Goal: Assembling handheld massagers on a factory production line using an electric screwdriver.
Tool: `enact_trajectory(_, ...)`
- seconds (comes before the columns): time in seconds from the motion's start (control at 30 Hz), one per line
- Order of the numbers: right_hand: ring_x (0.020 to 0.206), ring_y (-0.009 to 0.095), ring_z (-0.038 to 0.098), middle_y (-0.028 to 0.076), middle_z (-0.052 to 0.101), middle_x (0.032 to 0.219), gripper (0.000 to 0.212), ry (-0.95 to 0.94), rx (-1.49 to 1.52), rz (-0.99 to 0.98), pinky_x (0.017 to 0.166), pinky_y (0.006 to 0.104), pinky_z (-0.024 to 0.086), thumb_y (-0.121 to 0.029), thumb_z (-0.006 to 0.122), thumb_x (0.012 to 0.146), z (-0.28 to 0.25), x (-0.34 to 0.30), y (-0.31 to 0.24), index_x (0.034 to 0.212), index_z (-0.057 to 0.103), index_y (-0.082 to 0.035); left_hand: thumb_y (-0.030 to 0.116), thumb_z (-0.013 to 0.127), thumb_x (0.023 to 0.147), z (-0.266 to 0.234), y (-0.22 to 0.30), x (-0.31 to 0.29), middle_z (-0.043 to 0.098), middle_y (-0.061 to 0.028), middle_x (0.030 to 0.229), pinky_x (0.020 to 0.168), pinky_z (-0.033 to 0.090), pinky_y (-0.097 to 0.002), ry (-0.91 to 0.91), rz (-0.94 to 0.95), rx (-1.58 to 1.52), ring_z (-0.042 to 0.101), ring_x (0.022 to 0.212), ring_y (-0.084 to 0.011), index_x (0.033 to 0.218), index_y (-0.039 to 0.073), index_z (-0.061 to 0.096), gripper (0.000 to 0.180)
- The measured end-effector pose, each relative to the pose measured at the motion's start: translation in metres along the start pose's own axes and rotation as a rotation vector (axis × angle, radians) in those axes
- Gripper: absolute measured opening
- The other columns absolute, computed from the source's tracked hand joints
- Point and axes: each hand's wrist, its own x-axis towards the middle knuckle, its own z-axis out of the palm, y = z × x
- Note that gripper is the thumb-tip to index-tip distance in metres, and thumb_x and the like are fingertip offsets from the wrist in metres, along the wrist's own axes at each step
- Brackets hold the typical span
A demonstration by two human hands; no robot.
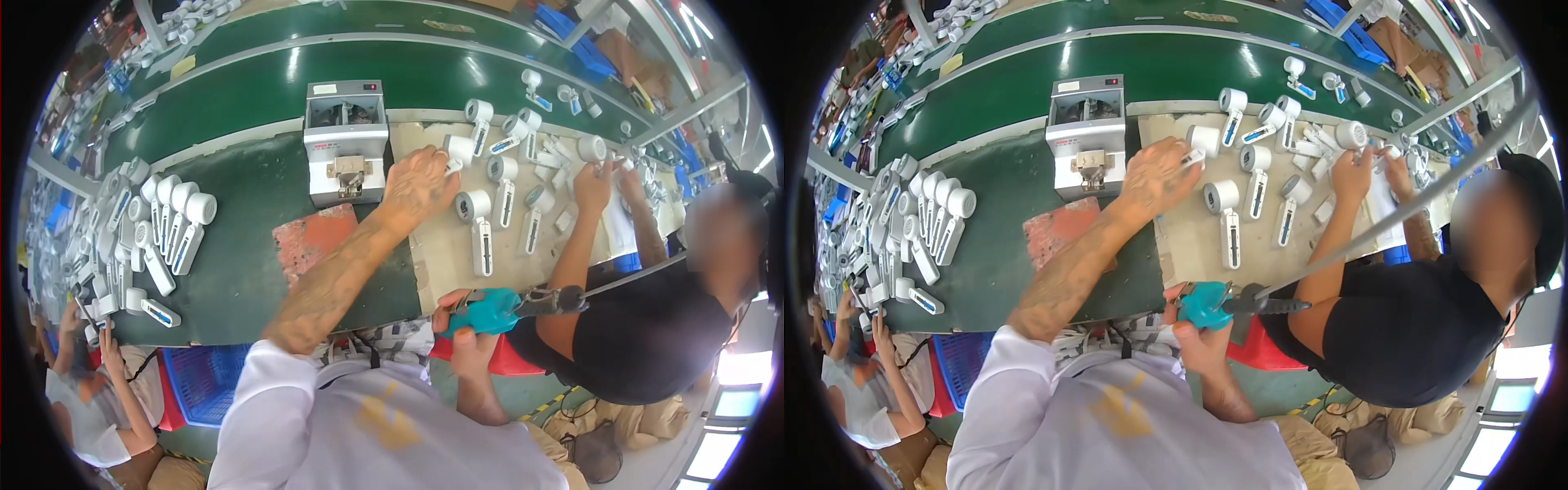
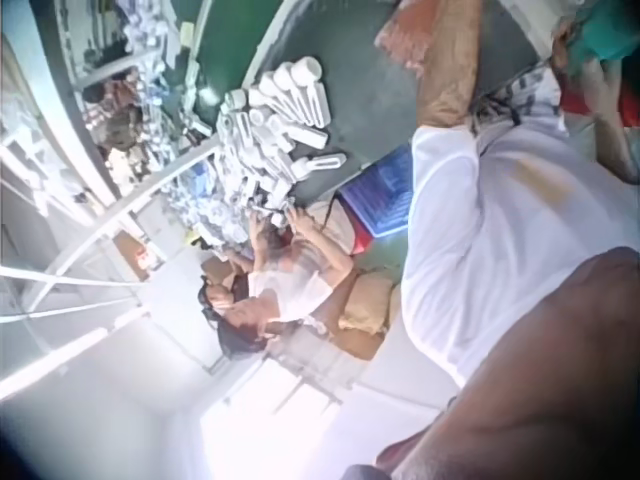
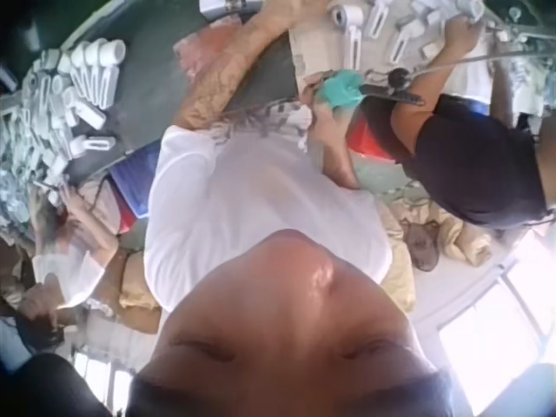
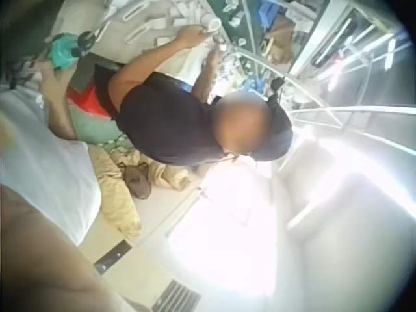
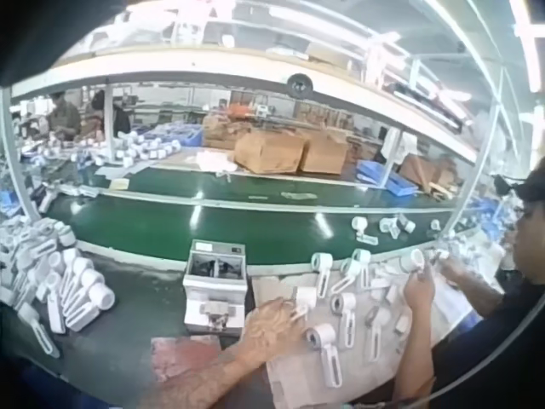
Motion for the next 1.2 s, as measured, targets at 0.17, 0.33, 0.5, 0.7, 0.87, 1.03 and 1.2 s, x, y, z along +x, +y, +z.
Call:
enact_trajectory(0.17, 0.076, 0.021, 0.060, 0.010, 0.060, 0.082, 0.079, -0.081, -0.048, 0.015, 0.069, 0.0350, 0.048, -0.062, 0.060, 0.092, 0.011, 0.031, -0.003, 0.125, 0.050, 0.009, 0.021, 0.076, 0.082, -0.102, 0.000, -0.076, 0.065, -0.0177, 0.116, 0.094, 0.051, -0.0455, -0.164, 0.001, -0.049, 0.061, 0.111, -0.0381, 0.112, 0.007, 0.065, 0.034)
enact_trajectory(0.33, 0.066, 0.018, 0.054, 0.007, 0.055, 0.072, 0.083, -0.085, 0.124, -0.015, 0.063, 0.0321, 0.044, -0.076, 0.054, 0.086, 0.042, 0.082, 0.006, 0.116, 0.054, 0.002, 0.024, 0.065, 0.092, -0.160, -0.030, -0.115, 0.062, -0.0111, 0.114, 0.104, 0.043, -0.0470, -0.427, -0.090, -0.145, 0.056, 0.118, -0.0378, 0.112, 0.007, 0.066, 0.025)
enact_trajectory(0.5, 0.062, 0.017, 0.054, 0.005, 0.053, 0.069, 0.062, -0.120, 0.148, -0.296, 0.058, 0.0324, 0.045, -0.059, 0.063, 0.092, 0.120, 0.171, 0.024, 0.106, 0.057, 0.001, 0.026, 0.065, 0.092, -0.156, -0.044, -0.127, 0.061, -0.0114, 0.112, 0.100, 0.044, -0.0463, -0.234, -0.034, -0.052, 0.057, 0.112, -0.0356, 0.111, 0.007, 0.067, 0.027)
enact_trajectory(0.7, 0.061, 0.017, 0.055, 0.006, 0.054, 0.070, 0.048, -0.197, -0.019, -0.357, 0.056, 0.0300, 0.046, -0.046, 0.061, 0.098, 0.144, 0.212, 0.050, 0.101, 0.056, 0.002, 0.036, 0.068, 0.089, -0.147, -0.045, -0.134, 0.062, -0.0121, 0.111, 0.096, 0.045, -0.0460, -0.150, 0.043, 0.018, 0.057, 0.108, -0.0324, 0.113, 0.004, 0.065, 0.040)
enact_trajectory(0.87, 0.060, 0.017, 0.055, 0.006, 0.054, 0.069, 0.042, -0.215, -0.041, -0.355, 0.055, 0.0306, 0.046, -0.040, 0.061, 0.100, 0.138, 0.211, 0.066, 0.096, 0.054, 0.001, 0.041, 0.067, 0.089, -0.143, -0.049, -0.129, 0.062, -0.0126, 0.110, 0.096, 0.045, -0.0461, -0.149, -0.038, 0.099, 0.057, 0.105, -0.0318, 0.116, 0.004, 0.064, 0.045)
enact_trajectory(1.03, 0.058, 0.018, 0.054, 0.007, 0.054, 0.068, 0.045, -0.239, -0.031, -0.221, 0.055, 0.0315, 0.047, -0.043, 0.058, 0.100, 0.141, 0.195, 0.053, 0.098, 0.055, 0.002, 0.042, 0.067, 0.089, -0.147, -0.050, -0.130, 0.062, -0.0125, 0.110, 0.097, 0.044, -0.0451, -0.116, -0.070, 0.113, 0.057, 0.104, -0.0300, 0.114, 0.004, 0.063, 0.046)
enact_trajectory(1.2, 0.059, 0.017, 0.054, 0.007, 0.055, 0.068, 0.053, -0.216, -0.041, -0.202, 0.056, 0.0311, 0.047, -0.049, 0.058, 0.099, 0.127, 0.172, 0.041, 0.101, 0.056, 0.004, 0.039, 0.067, 0.090, -0.145, -0.048, -0.130, 0.062, -0.0117, 0.109, 0.096, 0.045, -0.0451, -0.157, -0.081, 0.079, 0.056, 0.105, -0.0296, 0.112, 0.004, 0.063, 0.042)
